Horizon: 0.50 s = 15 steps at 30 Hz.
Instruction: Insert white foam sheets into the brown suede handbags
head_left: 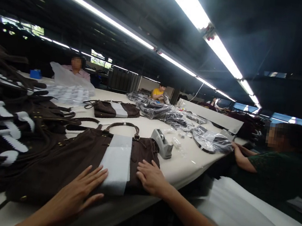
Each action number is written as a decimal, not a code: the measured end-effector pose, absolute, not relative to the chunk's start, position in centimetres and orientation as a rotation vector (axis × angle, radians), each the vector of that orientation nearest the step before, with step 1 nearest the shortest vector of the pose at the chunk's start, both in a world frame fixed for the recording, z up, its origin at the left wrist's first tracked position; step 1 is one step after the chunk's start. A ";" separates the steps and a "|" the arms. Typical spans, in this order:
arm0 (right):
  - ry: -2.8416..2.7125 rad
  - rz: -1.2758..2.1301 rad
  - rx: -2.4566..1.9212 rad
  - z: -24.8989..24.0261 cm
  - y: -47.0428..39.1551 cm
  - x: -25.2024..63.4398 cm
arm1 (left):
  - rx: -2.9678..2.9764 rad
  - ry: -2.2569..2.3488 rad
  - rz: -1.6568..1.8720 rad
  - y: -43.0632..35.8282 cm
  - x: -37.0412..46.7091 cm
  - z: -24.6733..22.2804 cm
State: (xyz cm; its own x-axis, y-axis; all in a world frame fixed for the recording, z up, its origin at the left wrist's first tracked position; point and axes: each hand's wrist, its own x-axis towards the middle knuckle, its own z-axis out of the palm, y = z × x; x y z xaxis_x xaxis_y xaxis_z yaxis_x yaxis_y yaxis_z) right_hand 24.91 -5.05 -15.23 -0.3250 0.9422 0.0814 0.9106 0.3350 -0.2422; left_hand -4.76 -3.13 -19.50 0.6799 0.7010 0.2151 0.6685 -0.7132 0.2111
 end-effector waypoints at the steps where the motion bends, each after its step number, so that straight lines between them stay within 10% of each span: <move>1: -2.291 0.128 -1.733 -15.3 -5.6 25.9 | 2.805 1.137 0.414 -3.4 -4.1 -19.2; 15: -1.392 0.245 -2.089 -23.3 -5.6 29.5 | 2.890 1.407 -0.090 -3.8 4.0 -17.9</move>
